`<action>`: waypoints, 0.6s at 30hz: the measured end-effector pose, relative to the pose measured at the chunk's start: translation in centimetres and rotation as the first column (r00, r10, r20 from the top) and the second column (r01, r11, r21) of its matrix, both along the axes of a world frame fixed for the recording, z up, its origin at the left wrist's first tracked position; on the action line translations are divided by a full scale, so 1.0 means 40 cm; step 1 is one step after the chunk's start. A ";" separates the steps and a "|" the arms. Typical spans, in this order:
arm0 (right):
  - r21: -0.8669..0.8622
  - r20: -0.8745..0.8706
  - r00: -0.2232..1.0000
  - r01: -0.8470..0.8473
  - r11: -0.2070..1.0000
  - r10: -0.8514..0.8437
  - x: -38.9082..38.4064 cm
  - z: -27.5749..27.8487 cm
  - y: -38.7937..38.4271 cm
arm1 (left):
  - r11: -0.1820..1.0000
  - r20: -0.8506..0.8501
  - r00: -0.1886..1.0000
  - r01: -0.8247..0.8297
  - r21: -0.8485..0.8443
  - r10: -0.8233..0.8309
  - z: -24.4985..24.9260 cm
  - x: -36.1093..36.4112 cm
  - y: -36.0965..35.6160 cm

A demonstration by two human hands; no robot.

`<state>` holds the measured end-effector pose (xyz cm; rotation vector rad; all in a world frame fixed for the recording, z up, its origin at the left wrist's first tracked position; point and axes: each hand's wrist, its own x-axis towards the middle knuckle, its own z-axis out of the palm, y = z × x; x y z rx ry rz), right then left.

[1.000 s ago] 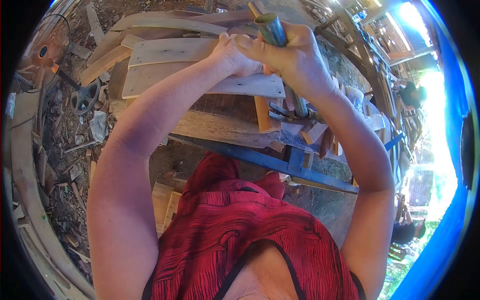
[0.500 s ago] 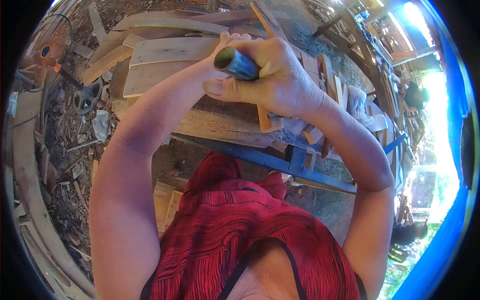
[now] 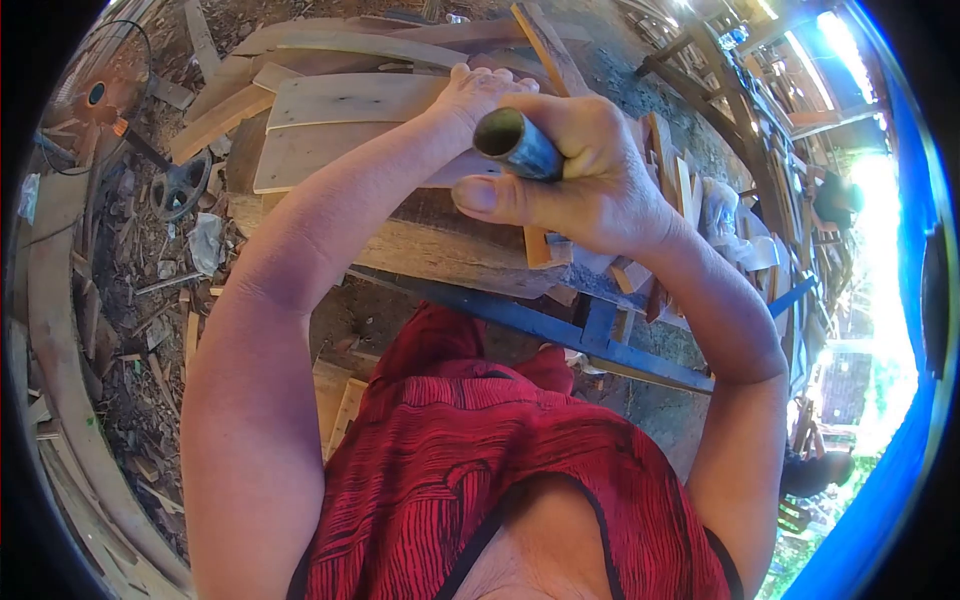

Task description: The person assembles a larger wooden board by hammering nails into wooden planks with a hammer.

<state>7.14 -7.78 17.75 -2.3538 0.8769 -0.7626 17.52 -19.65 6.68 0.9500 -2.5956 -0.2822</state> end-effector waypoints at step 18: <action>0.214 0.464 0.853 0.152 0.965 -0.238 -0.134 0.030 0.066 | 0.977 0.262 0.945 -0.213 0.030 0.198 0.039 -0.053 0.018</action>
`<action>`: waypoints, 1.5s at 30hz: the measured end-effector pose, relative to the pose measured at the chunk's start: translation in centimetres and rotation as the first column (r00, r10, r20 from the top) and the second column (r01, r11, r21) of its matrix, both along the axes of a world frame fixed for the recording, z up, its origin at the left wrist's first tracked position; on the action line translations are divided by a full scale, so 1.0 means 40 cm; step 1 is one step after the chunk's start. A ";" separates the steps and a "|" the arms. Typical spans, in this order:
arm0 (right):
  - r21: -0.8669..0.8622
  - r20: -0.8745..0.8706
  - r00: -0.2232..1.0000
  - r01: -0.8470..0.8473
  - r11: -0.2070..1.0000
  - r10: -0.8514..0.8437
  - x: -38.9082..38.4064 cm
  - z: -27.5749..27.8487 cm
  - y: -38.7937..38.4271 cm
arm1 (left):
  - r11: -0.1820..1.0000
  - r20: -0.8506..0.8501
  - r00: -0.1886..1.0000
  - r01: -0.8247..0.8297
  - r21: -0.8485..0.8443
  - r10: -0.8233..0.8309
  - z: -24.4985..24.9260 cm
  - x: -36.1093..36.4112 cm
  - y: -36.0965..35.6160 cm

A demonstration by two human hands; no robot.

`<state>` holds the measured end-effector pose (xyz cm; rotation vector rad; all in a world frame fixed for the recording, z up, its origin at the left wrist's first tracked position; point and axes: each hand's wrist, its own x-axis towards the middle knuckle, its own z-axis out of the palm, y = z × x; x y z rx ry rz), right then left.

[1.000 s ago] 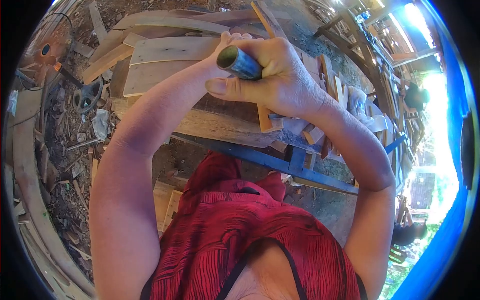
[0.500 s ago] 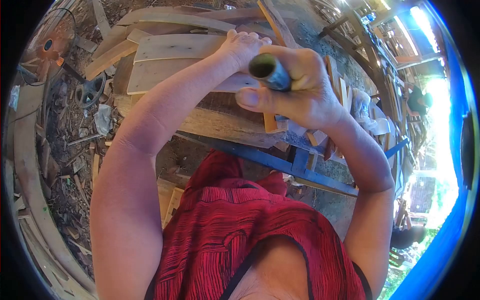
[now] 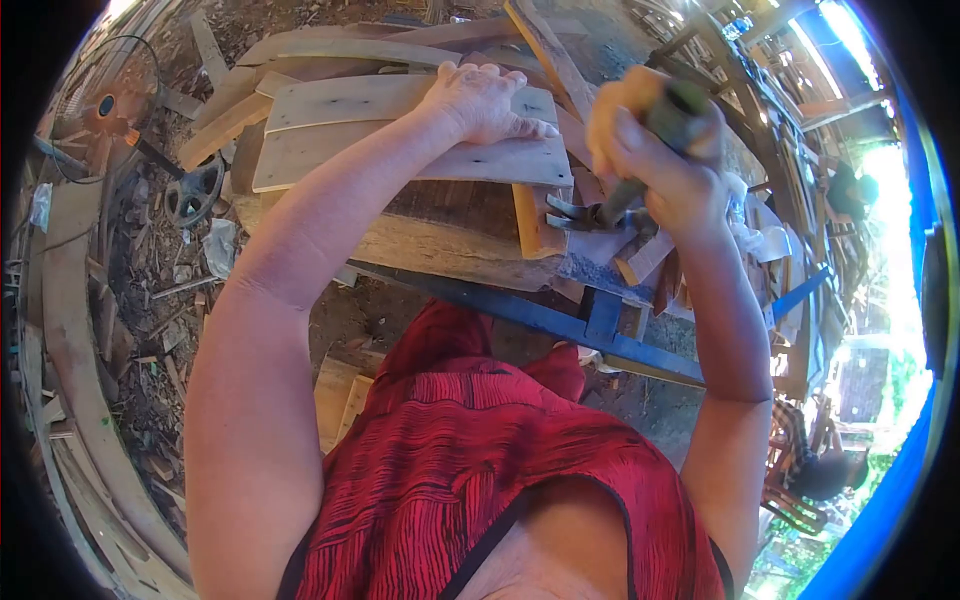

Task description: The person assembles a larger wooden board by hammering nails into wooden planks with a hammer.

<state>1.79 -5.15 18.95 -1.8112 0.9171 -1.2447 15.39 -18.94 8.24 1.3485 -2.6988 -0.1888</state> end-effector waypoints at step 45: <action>-0.109 0.224 0.945 0.268 0.957 -0.239 -0.041 -0.044 -0.055 | 1.000 -0.073 0.997 0.015 0.018 -0.013 -0.009 0.004 -0.001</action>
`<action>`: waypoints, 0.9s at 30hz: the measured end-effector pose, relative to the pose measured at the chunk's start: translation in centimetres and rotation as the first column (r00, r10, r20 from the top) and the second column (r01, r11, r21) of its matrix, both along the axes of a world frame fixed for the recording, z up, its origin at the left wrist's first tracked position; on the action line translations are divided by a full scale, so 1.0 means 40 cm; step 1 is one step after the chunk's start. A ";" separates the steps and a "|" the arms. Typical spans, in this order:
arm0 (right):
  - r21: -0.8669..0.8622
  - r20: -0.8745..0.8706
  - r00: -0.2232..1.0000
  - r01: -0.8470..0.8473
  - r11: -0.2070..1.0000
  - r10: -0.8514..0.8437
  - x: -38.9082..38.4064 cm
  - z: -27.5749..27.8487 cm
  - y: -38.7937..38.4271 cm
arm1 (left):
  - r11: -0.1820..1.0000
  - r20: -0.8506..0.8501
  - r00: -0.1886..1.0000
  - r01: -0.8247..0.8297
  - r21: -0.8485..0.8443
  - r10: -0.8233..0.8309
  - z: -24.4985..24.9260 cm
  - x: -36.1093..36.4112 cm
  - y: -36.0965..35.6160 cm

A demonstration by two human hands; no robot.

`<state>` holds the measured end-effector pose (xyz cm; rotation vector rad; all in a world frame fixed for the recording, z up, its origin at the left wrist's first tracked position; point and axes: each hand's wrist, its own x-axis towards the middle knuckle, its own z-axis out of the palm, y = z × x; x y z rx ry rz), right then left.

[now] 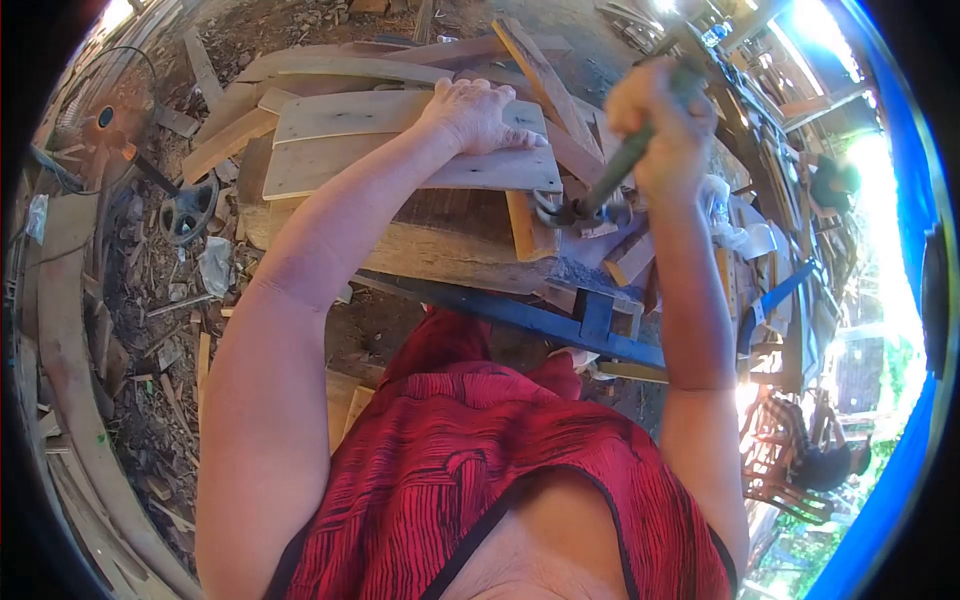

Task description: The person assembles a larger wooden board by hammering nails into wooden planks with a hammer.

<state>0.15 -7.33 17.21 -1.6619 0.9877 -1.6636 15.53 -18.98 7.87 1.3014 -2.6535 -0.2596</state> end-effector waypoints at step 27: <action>0.354 -0.246 0.967 0.144 0.924 -0.057 0.122 0.083 -0.068 | 1.000 0.013 1.000 -0.026 -0.002 0.026 0.006 -0.001 0.001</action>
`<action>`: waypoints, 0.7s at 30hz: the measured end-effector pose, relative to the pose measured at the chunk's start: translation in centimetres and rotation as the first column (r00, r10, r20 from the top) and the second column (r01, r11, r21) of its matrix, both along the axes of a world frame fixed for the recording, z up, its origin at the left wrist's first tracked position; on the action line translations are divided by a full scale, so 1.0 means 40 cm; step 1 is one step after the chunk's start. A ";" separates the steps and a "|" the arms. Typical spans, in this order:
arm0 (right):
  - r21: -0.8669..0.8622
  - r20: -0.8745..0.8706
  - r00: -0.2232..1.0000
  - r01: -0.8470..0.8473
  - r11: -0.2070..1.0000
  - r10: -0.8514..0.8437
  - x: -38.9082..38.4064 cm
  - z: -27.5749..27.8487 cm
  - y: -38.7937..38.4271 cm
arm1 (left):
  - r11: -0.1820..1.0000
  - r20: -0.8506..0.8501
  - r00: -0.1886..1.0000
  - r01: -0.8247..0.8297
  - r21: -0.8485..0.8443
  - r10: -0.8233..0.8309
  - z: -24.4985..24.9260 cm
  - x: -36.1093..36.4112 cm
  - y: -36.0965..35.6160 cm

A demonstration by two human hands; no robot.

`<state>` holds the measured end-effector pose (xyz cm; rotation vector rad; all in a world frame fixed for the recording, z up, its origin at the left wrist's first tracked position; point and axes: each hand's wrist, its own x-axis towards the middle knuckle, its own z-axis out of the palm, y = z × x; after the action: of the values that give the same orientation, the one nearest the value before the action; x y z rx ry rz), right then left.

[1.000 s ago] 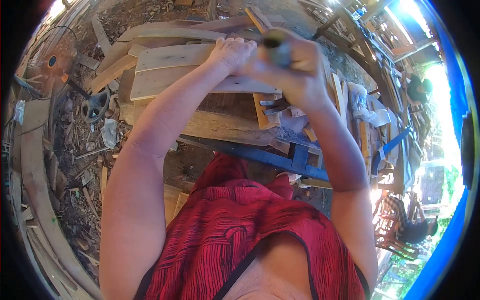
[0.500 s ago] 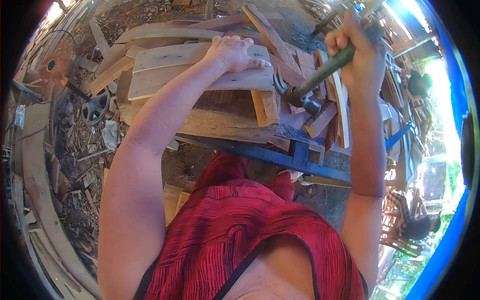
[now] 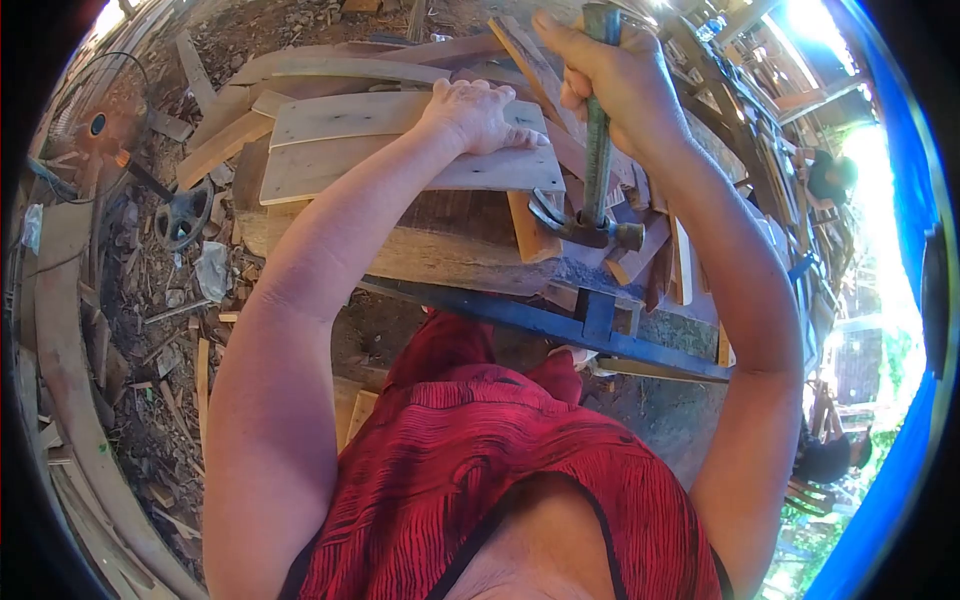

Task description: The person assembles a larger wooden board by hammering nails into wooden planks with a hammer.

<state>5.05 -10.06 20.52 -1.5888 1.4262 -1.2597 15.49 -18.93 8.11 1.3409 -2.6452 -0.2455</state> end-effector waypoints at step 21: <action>0.124 -0.340 0.933 -0.082 0.989 0.120 0.071 -0.055 -0.066 | 0.996 -0.184 0.981 0.058 -0.061 -0.069 -0.063 -0.010 -0.049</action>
<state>7.89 -12.70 18.32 -1.8491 1.5709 -0.8539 15.11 -20.88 5.57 1.1575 -2.5223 -0.2889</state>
